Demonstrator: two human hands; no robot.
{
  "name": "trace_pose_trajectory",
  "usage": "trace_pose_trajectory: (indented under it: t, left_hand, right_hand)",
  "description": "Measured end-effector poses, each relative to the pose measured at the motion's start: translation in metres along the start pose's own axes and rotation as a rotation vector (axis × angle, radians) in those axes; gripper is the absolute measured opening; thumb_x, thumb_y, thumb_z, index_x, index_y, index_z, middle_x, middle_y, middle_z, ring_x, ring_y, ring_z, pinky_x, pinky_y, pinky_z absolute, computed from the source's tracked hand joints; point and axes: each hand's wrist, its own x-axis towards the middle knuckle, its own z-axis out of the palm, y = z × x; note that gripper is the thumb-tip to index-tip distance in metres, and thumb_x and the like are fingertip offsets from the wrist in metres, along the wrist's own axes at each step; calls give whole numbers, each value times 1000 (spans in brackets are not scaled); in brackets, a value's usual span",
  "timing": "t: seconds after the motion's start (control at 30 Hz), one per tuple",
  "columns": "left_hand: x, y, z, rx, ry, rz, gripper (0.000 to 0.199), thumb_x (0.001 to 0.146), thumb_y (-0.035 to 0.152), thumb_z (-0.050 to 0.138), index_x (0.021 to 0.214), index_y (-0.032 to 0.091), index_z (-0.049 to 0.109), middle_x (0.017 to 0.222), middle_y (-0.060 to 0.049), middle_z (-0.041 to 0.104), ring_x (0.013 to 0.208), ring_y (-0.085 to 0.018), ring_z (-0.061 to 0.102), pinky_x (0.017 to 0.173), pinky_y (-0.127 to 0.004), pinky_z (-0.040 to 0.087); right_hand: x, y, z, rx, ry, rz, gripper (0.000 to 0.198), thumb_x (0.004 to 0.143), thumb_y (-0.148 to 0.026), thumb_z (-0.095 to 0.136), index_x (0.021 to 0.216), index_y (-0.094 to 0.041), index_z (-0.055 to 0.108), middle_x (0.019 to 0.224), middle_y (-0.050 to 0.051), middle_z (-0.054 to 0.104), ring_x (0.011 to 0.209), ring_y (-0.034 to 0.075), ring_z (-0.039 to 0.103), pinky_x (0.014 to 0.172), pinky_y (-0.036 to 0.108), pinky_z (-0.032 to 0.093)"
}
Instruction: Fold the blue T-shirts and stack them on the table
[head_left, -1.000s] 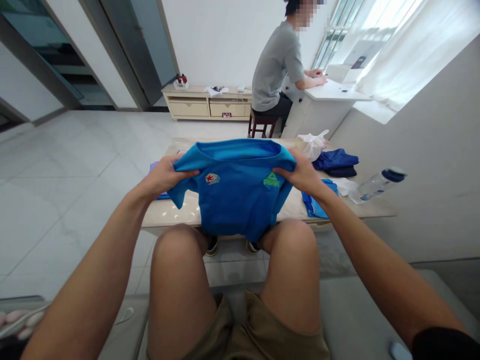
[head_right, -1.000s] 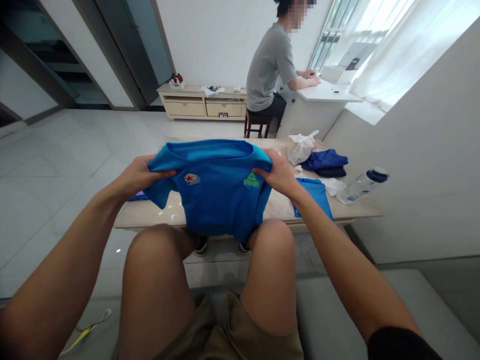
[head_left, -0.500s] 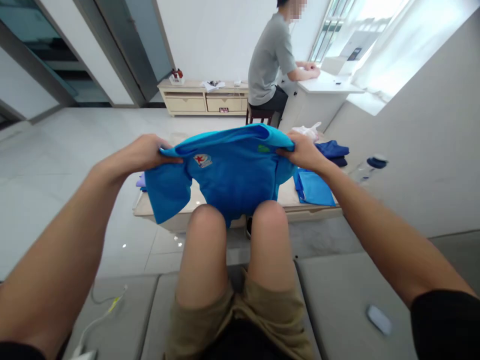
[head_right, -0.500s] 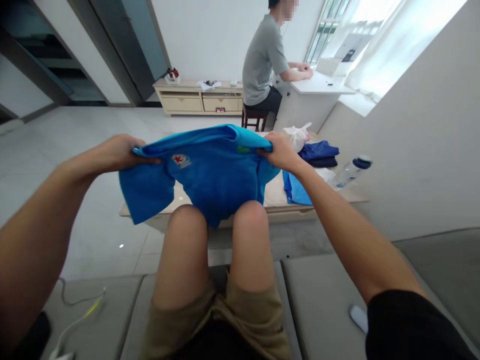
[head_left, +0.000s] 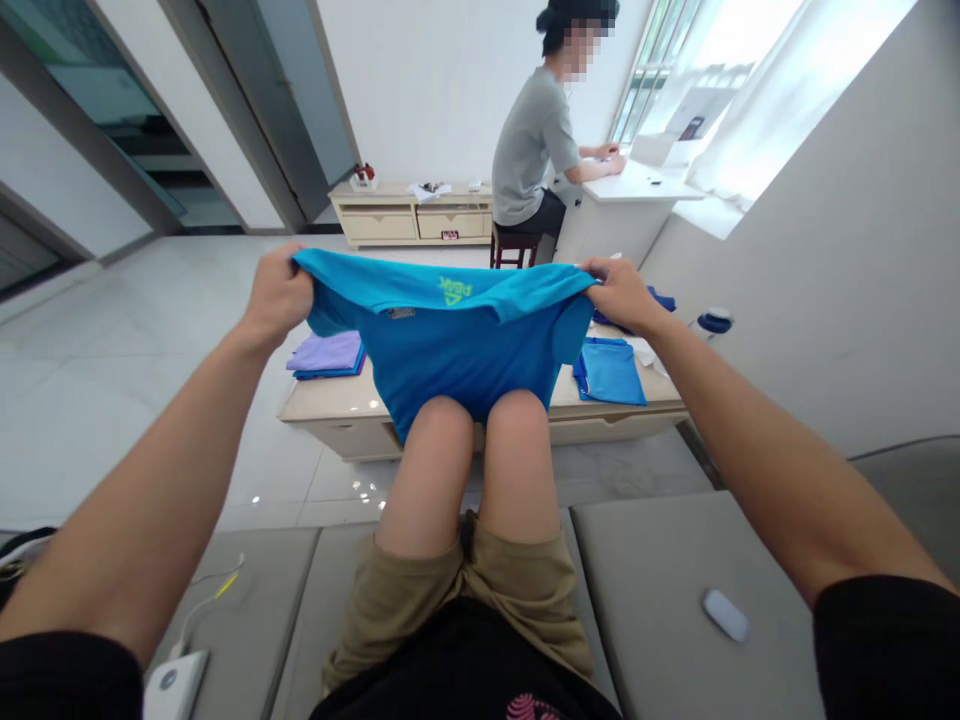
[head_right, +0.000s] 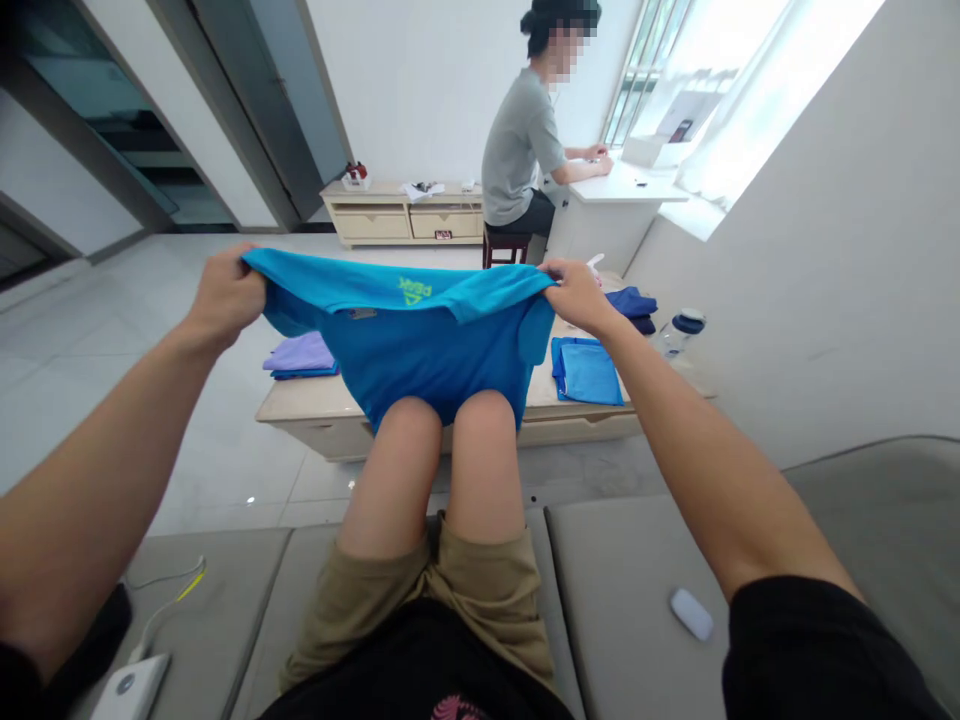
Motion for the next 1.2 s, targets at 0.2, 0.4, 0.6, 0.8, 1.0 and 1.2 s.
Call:
trace_pose_trajectory:
  t: [0.2,0.4,0.6,0.8,1.0,1.2]
  left_hand:
    - [1,15,-21,178,110,277,18,98,9,56,103,9,74,94,-2,72,86,-14,55,85,-26,44]
    - [1,-4,0,319,-5,253,23,101,15,57,106,4,77,92,-2,71,84,-14,56,87,-26,42]
    - [3,-24,11,304,85,291,27,100,17,54,105,3,76,90,-1,67,83,-11,57,85,-25,40]
    - [-34,-37,-21,388,83,398,34,94,25,53,100,10,82,86,-4,73,80,-16,63,79,-27,42]
    - [-152,-74,-52,363,154,654,22,103,26,59,91,22,77,75,1,73,63,-15,64,60,-26,39]
    - [-276,-127,-37,410,-37,748,17,105,18,61,100,26,76,81,-1,79,64,-17,72,55,-28,41]
  right_hand:
    - [-14,-14,-4,108,-127,-57,33,77,-32,81,108,-23,76,94,4,80,89,27,72,81,37,61]
    - [-39,4,11,8,-131,-59,21,78,-31,76,97,-22,80,89,4,80,82,27,72,77,37,59]
    - [-60,30,9,-236,302,-84,10,75,-25,74,80,-26,65,66,-2,61,59,16,50,59,31,43]
    - [-93,30,2,-405,214,-199,21,94,-32,64,101,-23,82,71,2,69,64,20,63,65,32,49]
    - [-184,33,-1,-455,184,-340,34,113,-38,56,103,-23,84,86,9,80,75,23,75,71,31,54]
    - [-287,58,36,-538,65,-305,33,116,-30,52,112,-24,84,83,4,74,67,17,70,62,28,47]
